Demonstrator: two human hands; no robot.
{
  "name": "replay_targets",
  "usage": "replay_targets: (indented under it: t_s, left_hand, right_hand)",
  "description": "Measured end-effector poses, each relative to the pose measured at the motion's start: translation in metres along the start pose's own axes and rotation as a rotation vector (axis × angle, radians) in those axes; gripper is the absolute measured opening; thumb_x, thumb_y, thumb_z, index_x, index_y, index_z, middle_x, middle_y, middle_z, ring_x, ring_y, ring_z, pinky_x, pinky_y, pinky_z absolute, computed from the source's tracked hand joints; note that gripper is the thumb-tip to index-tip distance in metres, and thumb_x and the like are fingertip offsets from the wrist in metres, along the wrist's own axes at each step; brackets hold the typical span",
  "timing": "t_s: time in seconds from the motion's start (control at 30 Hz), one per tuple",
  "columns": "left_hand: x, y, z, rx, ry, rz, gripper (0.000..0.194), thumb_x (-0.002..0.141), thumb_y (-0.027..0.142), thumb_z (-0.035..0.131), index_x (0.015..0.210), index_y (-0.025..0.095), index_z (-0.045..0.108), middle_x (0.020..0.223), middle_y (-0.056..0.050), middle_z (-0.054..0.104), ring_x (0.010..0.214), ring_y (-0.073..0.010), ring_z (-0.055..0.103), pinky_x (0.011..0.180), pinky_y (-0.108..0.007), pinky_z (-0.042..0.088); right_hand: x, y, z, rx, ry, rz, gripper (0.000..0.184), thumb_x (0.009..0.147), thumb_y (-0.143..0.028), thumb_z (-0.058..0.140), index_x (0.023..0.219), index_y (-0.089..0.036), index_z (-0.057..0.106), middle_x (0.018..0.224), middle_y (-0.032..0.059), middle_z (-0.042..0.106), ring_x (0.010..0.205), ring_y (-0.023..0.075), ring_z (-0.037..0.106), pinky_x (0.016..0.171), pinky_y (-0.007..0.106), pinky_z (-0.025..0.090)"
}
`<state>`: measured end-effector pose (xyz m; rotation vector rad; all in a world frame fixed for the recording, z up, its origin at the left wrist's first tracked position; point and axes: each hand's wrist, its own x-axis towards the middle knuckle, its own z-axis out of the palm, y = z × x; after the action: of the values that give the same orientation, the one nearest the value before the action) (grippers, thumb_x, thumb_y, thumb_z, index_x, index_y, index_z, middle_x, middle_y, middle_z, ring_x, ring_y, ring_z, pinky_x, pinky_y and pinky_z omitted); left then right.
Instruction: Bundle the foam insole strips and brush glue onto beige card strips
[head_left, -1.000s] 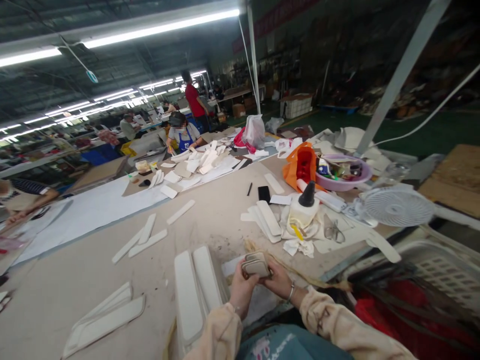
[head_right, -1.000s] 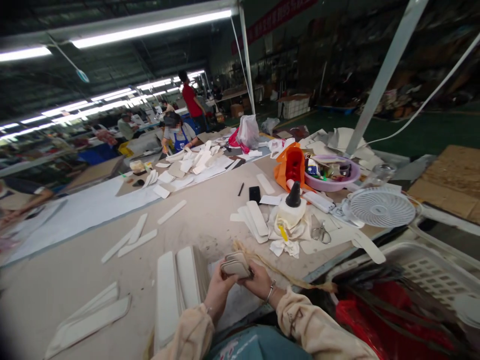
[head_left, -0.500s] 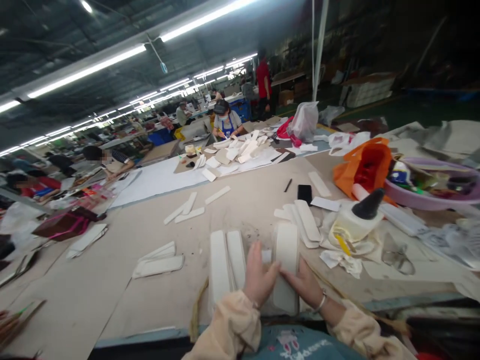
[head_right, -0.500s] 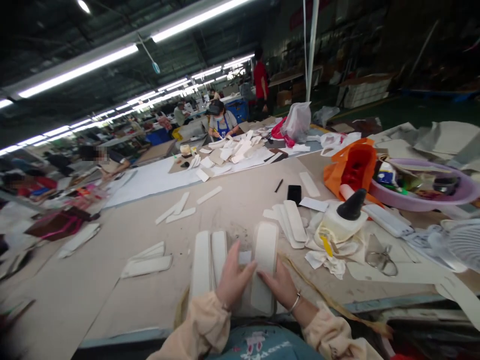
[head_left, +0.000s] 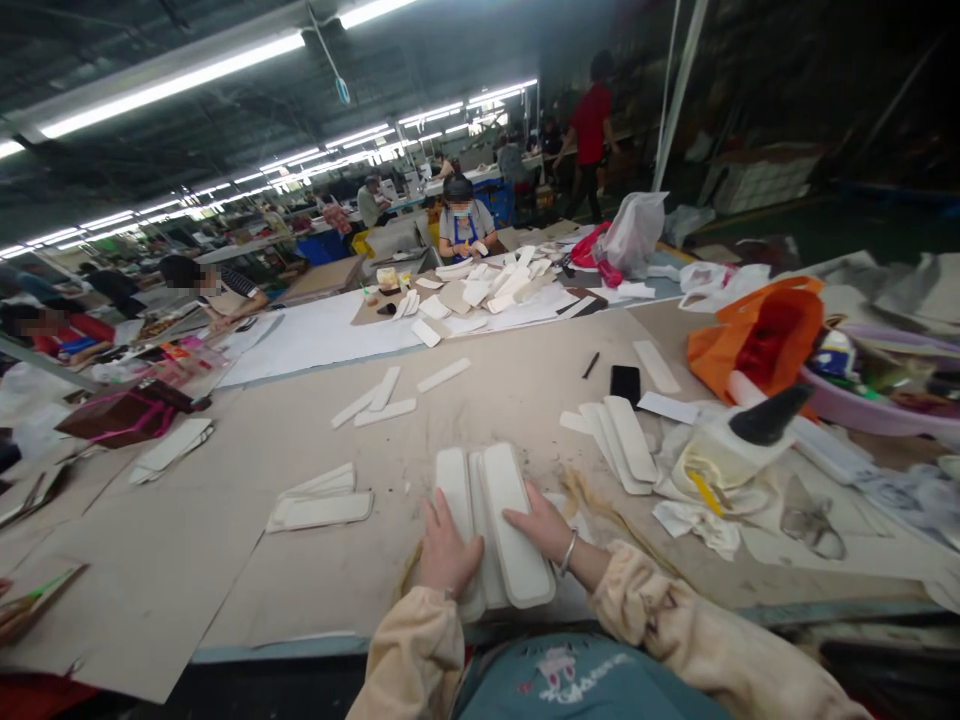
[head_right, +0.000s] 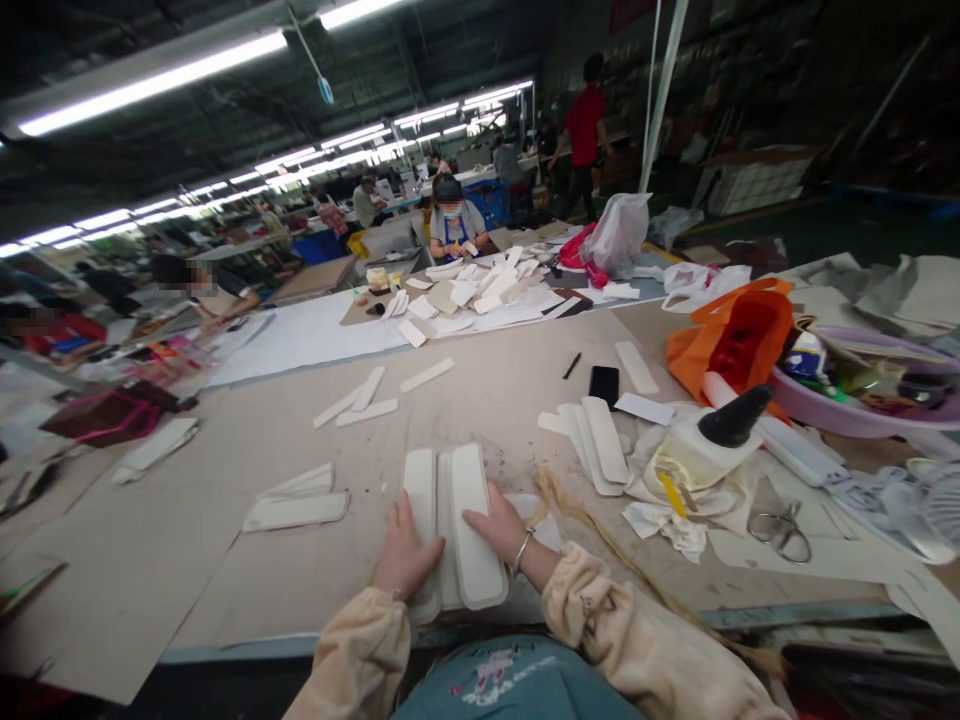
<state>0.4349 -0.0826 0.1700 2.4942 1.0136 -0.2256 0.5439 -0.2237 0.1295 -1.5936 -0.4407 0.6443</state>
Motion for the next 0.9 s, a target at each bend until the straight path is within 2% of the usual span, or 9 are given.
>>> replay_targets:
  t_s: [0.13,0.23,0.33,0.47,0.63,0.8,0.9]
  left_hand:
    - [0.004,-0.011,-0.008,-0.052,-0.029,0.042,0.094,0.074,0.031,0.055,0.145,-0.002,0.004,0.152,-0.03,0.011,0.142,-0.0346,0.016,0.111,-0.04,0.024]
    - [0.007,-0.021,-0.01,-0.075,-0.063,0.059,0.094,0.074,0.035,0.054,0.145,-0.002,0.006,0.153,-0.027,0.01,0.143,-0.0328,0.013,0.113,-0.04,0.023]
    - [0.01,-0.03,-0.008,-0.103,-0.084,0.09,0.095,0.074,0.038,0.054,0.145,-0.002,0.007,0.153,-0.027,0.011,0.143,-0.0327,0.013,0.113,-0.042,0.023]
    - [0.016,-0.041,-0.006,-0.163,-0.089,0.103,0.097,0.073,0.042,0.056,0.144,-0.004,0.009,0.153,-0.027,0.014,0.143,-0.0321,0.013,0.115,-0.042,0.021]
    - [0.019,-0.051,-0.004,-0.238,-0.066,0.113,0.093,0.075,0.046,0.055,0.144,-0.002,0.014,0.152,-0.026,0.018,0.143,-0.0295,0.015,0.116,-0.039,0.018]
    - [0.014,-0.059,-0.001,-0.269,-0.042,0.135,0.088,0.081,0.045,0.049,0.145,-0.002,0.011,0.153,-0.025,0.019,0.143,-0.0285,0.017,0.116,-0.041,0.02]
    - [0.01,-0.059,-0.001,-0.238,-0.047,0.144,0.085,0.084,0.045,0.044,0.145,-0.002,0.009,0.153,-0.025,0.015,0.143,-0.0285,0.017,0.114,-0.041,0.023]
  right_hand:
    - [0.004,0.008,0.016,-0.059,0.096,0.032,0.046,0.073,-0.031,0.053,0.115,-0.015,0.055,0.113,0.012,0.064,0.107,0.0279,0.057,0.097,0.044,0.043]
    - [0.004,0.015,0.029,-0.083,0.15,0.049,0.044,0.073,-0.025,0.048,0.116,-0.017,0.057,0.117,0.0101,0.063,0.113,0.0261,0.055,0.101,0.043,0.041]
    - [0.003,0.022,0.04,-0.101,0.177,0.084,0.054,0.075,-0.021,0.042,0.128,-0.018,0.049,0.124,0.0086,0.061,0.115,0.0229,0.056,0.101,0.04,0.043]
    - [0.004,0.028,0.05,-0.179,0.218,0.12,0.071,0.075,-0.021,0.044,0.145,-0.016,0.03,0.144,0.0111,0.043,0.132,0.0247,0.041,0.11,0.045,0.033]
    - [0.008,0.033,0.059,-0.308,0.189,0.063,0.074,0.073,-0.018,0.044,0.145,-0.01,0.03,0.15,0.0137,0.032,0.14,0.0238,0.026,0.117,0.044,0.019]
    - [0.006,0.032,0.059,-0.41,0.165,-0.004,0.067,0.08,-0.016,0.039,0.146,-0.012,0.028,0.153,0.0135,0.025,0.142,0.0227,0.019,0.117,0.046,0.015]
    - [0.001,0.027,0.058,-0.507,0.142,-0.079,0.064,0.085,-0.023,0.042,0.146,-0.012,0.029,0.156,0.0139,0.016,0.143,0.0249,0.012,0.117,0.047,0.015]
